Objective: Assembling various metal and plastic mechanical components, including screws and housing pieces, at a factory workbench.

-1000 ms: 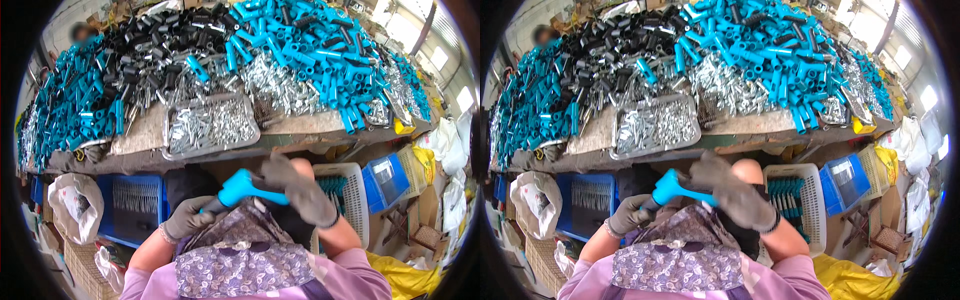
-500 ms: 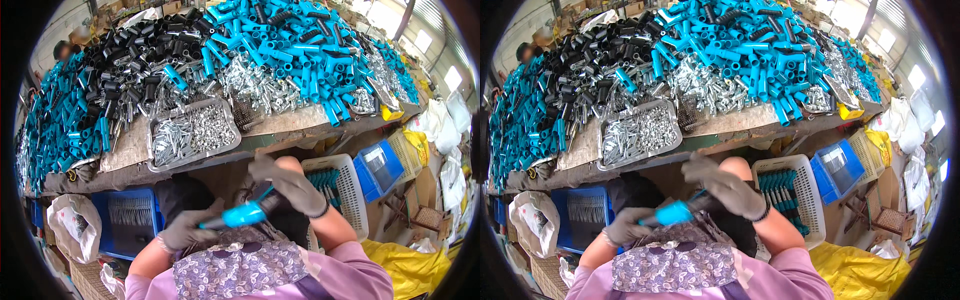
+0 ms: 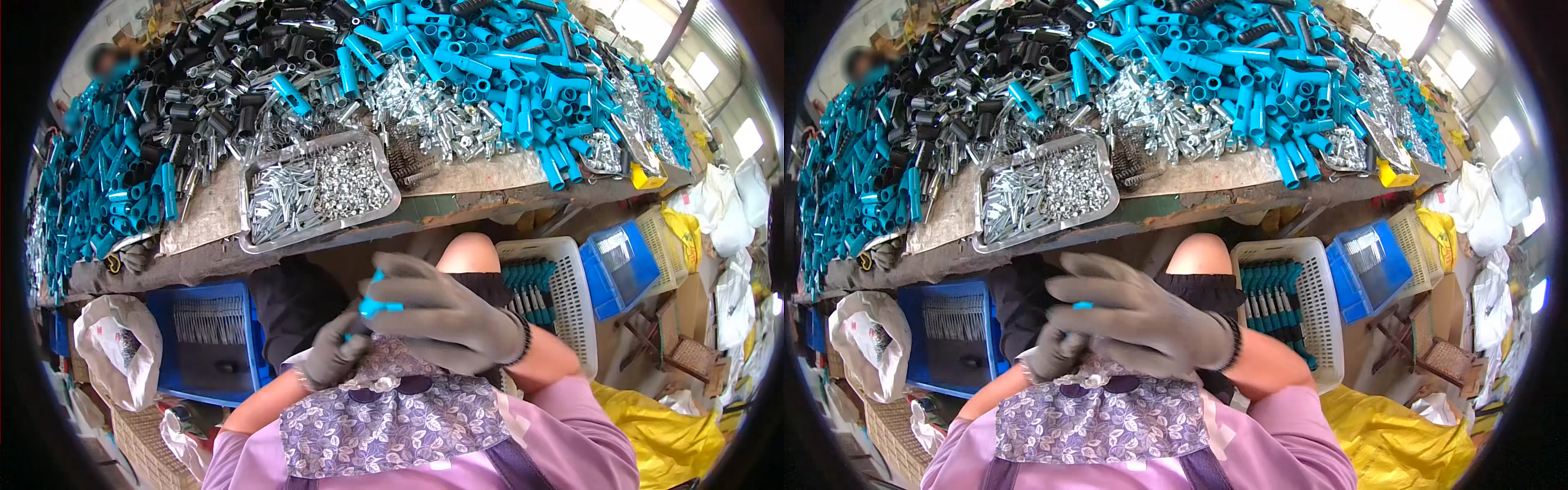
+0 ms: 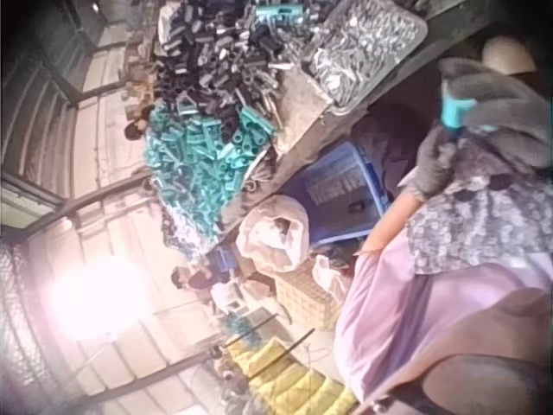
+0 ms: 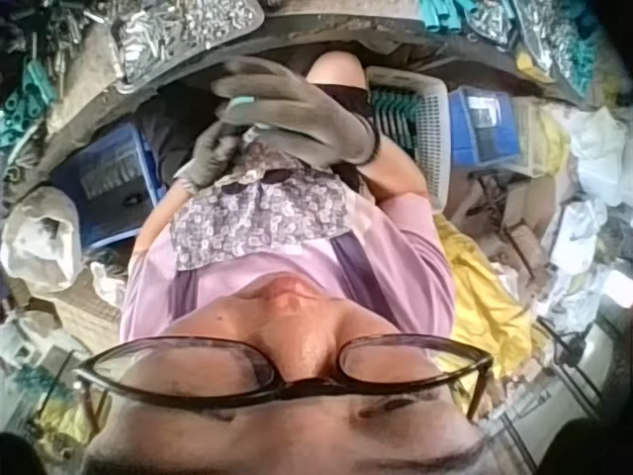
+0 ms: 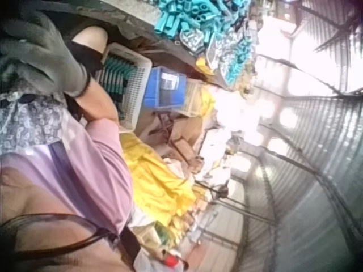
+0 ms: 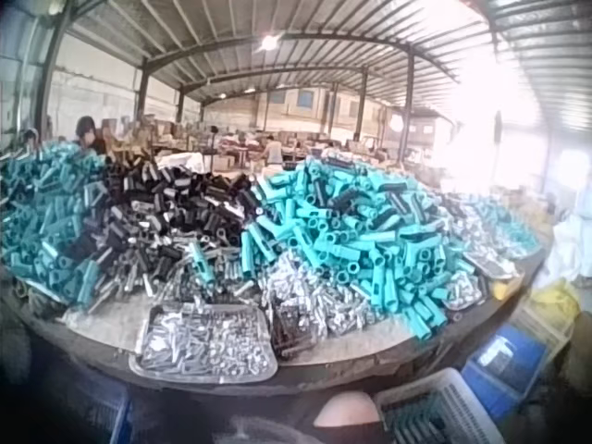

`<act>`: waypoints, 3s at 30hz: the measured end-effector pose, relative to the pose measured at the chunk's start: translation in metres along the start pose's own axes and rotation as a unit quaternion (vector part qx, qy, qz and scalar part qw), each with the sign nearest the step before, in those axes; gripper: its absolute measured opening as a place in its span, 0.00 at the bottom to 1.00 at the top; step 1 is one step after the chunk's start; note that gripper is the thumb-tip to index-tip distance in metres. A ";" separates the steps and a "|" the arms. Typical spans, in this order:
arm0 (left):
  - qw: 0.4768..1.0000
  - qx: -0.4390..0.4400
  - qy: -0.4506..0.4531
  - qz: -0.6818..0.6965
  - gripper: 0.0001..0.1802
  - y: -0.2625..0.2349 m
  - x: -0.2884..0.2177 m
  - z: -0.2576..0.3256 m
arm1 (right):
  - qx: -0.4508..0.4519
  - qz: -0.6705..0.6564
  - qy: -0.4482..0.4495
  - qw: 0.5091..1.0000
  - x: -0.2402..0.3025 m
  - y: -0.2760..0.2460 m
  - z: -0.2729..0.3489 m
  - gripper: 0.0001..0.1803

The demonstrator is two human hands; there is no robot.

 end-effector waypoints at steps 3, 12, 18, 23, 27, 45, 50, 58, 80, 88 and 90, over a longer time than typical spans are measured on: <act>0.996 0.037 -0.066 0.057 0.35 0.002 0.002 0.002 | 0.029 0.046 0.109 0.992 -0.033 -0.003 -0.035 0.19; 0.957 -0.011 -0.226 0.181 0.19 -0.036 -0.022 0.072 | -0.082 0.501 0.441 0.740 -0.168 -0.125 -0.012 0.17; 0.977 0.103 -0.175 -0.069 0.10 -0.041 -0.038 0.078 | 0.059 0.497 0.552 0.667 -0.212 -0.129 0.011 0.15; 0.986 -0.066 -0.126 0.085 0.14 -0.053 -0.033 0.053 | -0.178 0.045 0.369 0.911 -0.118 -0.076 0.005 0.16; 0.986 -0.138 0.012 0.095 0.31 -0.034 -0.061 -0.002 | -0.122 -0.121 0.297 0.939 -0.056 0.033 0.015 0.14; 0.984 -0.116 -0.051 0.127 0.08 -0.016 -0.037 0.011 | -0.078 -0.241 0.391 0.885 -0.050 0.089 0.045 0.14; 0.998 -0.048 -0.014 0.044 0.11 -0.018 -0.045 0.014 | -0.097 -0.316 0.422 0.844 -0.054 0.106 0.045 0.11; 0.968 -0.061 0.049 0.240 0.18 -0.015 -0.027 0.014 | -0.074 -0.025 0.238 0.968 -0.047 0.093 0.030 0.16; 0.973 -0.084 0.001 0.217 0.18 -0.008 -0.044 0.015 | -0.148 -0.248 0.308 0.907 -0.047 0.097 0.047 0.22; 0.963 -0.110 -0.027 0.245 0.20 -0.007 -0.036 0.014 | -0.091 -0.149 0.378 0.909 -0.059 0.093 0.063 0.26; 0.963 -0.103 -0.020 0.247 0.21 -0.006 -0.039 0.012 | -0.103 -0.175 0.346 0.916 -0.057 0.097 0.057 0.27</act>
Point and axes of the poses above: each hand's wrist, its own z-axis away from the middle knuckle, its own y-axis out of the palm, x = y × z, the point moved 4 cm from there along -z, towards the middle knuckle, and after that the axes turned 13 degrees about x, right-handed, at the moved point
